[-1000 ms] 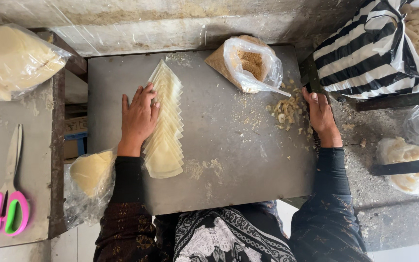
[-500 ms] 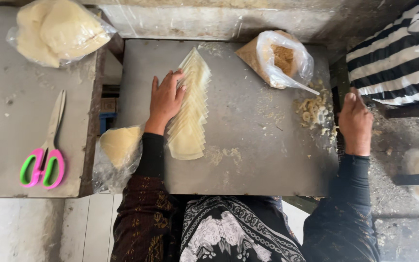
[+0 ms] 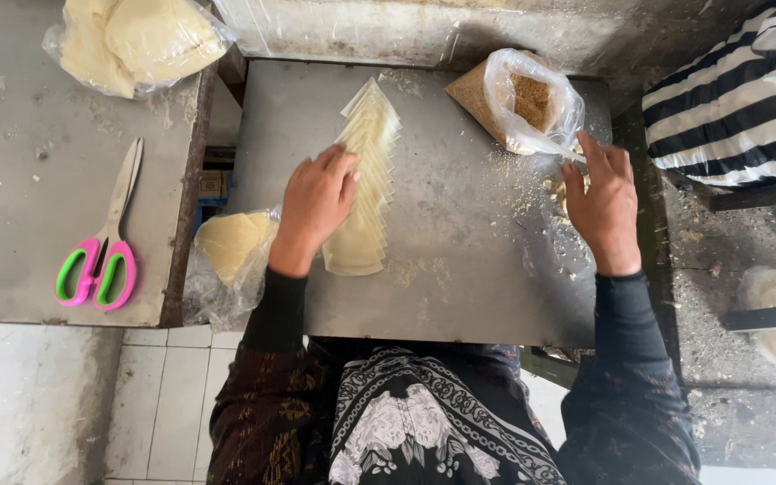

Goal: The person prepares and fills individual dumpling wrappers. They arrange a stack of triangular wrappers on a metal surface, pick one up at a time, use a spoon to place a small amount of crumbly filling in the center, and fold the edges over to seal the dumpling.

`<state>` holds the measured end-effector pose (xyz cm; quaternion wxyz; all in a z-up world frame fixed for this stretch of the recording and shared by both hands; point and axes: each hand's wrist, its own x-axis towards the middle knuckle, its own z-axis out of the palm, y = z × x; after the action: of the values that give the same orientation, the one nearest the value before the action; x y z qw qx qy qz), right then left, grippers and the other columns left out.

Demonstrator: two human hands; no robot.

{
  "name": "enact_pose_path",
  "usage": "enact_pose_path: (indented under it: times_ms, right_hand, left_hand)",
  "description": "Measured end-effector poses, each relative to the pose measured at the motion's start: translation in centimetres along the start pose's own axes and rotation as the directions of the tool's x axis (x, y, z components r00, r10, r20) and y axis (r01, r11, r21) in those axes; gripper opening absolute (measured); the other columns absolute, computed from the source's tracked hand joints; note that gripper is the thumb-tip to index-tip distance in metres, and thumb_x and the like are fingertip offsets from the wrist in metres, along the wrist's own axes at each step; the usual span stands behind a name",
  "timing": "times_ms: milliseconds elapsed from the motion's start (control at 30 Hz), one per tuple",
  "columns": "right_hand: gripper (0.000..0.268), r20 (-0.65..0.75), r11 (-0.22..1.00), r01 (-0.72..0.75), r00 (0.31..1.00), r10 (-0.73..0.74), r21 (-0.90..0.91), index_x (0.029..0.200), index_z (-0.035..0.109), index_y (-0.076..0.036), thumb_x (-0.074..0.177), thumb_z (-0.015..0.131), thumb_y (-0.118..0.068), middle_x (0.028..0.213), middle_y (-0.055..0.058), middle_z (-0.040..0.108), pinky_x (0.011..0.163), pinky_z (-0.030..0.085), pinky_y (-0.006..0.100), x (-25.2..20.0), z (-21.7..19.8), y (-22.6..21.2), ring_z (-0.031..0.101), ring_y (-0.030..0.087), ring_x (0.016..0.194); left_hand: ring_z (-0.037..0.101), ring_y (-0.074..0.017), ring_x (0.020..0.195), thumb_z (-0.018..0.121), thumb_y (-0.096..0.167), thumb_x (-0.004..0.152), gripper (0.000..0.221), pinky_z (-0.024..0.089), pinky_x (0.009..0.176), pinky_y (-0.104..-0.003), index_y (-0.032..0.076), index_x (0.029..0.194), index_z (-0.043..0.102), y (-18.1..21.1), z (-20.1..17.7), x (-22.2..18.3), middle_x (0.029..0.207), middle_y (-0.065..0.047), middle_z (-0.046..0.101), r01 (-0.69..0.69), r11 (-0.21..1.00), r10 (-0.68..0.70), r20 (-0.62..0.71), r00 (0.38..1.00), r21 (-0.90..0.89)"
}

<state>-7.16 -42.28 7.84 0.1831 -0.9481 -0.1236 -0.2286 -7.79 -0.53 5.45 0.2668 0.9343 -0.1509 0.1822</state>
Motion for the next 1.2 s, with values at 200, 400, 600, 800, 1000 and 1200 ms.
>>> enact_pose_path:
  times_ms: [200,400,600,800,1000,1200]
  right_hand:
    - [0.045,-0.018,0.963,0.004,1.0,-0.01,-0.268,0.142,0.065,-0.014,0.098,0.073,-0.016,0.118,0.014,0.065,0.094,0.046,0.048,2.4,4.2,1.3,0.062,0.036,0.109]
    - [0.05,0.0,0.923,-0.043,0.999,0.046,-0.383,0.146,0.062,-0.014,0.097,0.07,-0.01,0.11,0.013,0.069,0.089,0.045,0.051,2.2,6.5,2.1,0.068,0.033,0.098]
    - [0.053,-0.058,0.99,-0.086,0.995,0.08,-0.111,0.148,0.059,-0.008,0.097,0.071,-0.011,0.116,0.019,0.071,0.091,0.046,0.052,2.1,5.2,2.1,0.069,0.035,0.098]
    - [0.037,-0.064,0.983,-0.106,0.991,0.117,0.153,0.136,0.066,-0.003,0.1,0.072,-0.005,0.112,0.022,0.072,0.082,0.056,0.042,2.2,4.4,1.5,0.072,0.033,0.095]
    - [0.027,-0.133,0.975,-0.006,0.99,0.037,0.221,0.127,0.07,0.002,0.1,0.071,0.0,0.116,0.022,0.072,0.082,0.056,0.041,2.0,4.8,1.4,0.072,0.034,0.099]
    - [0.028,-0.16,0.991,-0.038,0.985,0.059,0.131,0.128,0.07,-0.001,0.101,0.066,0.0,0.116,0.017,0.073,0.085,0.052,0.043,1.6,5.0,1.7,0.071,0.033,0.102]
  left_hand:
    - [0.066,-0.0358,0.103,0.066,0.022,0.1,0.026,0.054,0.086,-0.047,0.007,0.121,0.063,5.0,-2.9,-8.2,0.116,-0.014,0.068,0.229,0.972,-0.224,-0.084,0.971,0.055]
    - [0.062,-0.0347,0.105,0.067,0.024,0.096,0.036,0.053,0.079,-0.046,0.004,0.125,0.062,4.7,0.1,-12.5,0.128,-0.017,0.055,0.505,0.85,-0.508,0.021,0.861,-0.153]
    - [0.063,-0.0322,0.101,0.067,0.013,0.096,0.032,0.056,0.082,-0.041,0.003,0.125,0.06,3.0,3.2,-12.6,0.125,-0.018,0.054,0.388,0.873,-0.432,-0.1,0.896,-0.295]
    - [0.059,-0.0359,0.109,0.07,0.008,0.095,0.032,0.052,0.088,-0.044,-0.001,0.124,0.06,4.0,2.4,-13.4,0.124,-0.02,0.056,0.393,0.889,-0.432,-0.145,0.89,-0.235]
    - [0.065,-0.0308,0.097,0.072,0.01,0.092,0.037,0.053,0.081,-0.043,0.001,0.126,0.06,5.1,0.6,-13.4,0.124,-0.016,0.058,0.465,0.859,-0.491,-0.089,0.867,-0.213]
    - [0.068,-0.0272,0.093,0.069,0.007,0.095,0.033,0.055,0.081,-0.039,0.001,0.126,0.059,5.2,0.6,-13.0,0.125,-0.015,0.056,0.456,0.855,-0.495,-0.122,0.86,-0.248]
